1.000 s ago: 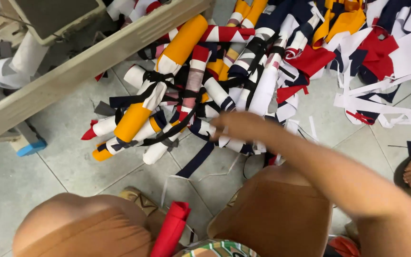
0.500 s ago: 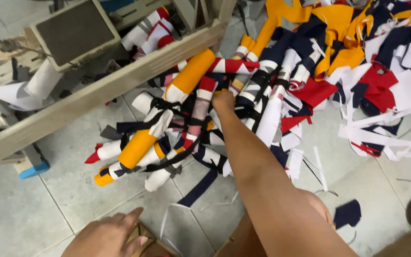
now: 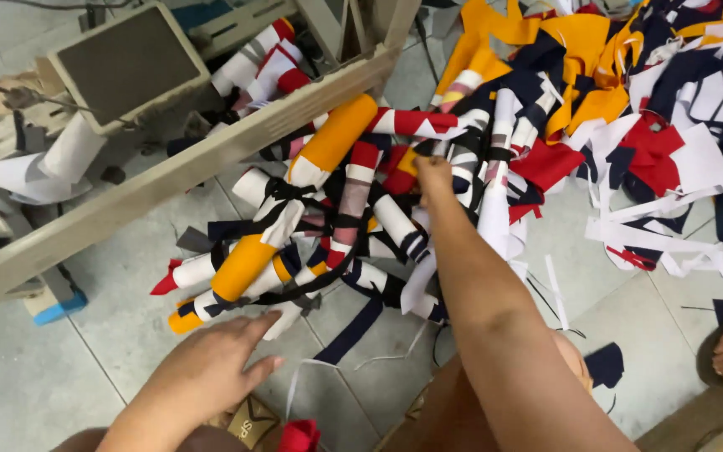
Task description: The person sits on the floor and ties black ribbons around rolled fabric pieces of various colors. They pick up rolls, wrap the ribbon, and tie knots to secure them, handling multiple rolls in sequence.
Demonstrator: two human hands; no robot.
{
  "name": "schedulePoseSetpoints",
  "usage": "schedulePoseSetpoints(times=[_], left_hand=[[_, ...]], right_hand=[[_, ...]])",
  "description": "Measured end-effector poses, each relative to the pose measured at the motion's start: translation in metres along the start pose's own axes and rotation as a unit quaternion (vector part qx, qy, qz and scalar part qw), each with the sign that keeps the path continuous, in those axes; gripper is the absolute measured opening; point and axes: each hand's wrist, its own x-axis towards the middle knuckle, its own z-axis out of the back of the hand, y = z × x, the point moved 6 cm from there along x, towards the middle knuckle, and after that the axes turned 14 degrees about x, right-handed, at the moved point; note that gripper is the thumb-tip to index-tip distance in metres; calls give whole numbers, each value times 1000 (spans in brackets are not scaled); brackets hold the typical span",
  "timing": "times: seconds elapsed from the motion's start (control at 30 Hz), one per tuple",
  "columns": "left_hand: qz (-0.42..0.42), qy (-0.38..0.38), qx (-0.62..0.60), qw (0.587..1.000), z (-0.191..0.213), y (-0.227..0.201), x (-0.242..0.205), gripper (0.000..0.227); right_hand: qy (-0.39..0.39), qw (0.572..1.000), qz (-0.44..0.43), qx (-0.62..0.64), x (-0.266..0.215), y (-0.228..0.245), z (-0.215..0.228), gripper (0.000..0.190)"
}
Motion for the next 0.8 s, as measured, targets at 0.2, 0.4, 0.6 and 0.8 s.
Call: schedulePoseSetpoints(times=[0.2, 0.4, 0.6, 0.8], left_hand=[[-23, -26, -8, 999, 41, -19, 17, 67], [-65, -198, -162, 964, 101, -66, 7, 59], [-36, -364, -430, 826, 120, -68, 69, 49], [-113, -228, -694, 673, 91, -75, 121, 65]], right_hand=[[68, 932, 172, 312, -24, 65, 59, 24], [261, 897, 184, 305, -167, 140, 116, 53], [372, 896, 65, 232, -298, 82, 78, 42], [475, 868, 140, 34, -312, 58, 47, 20]])
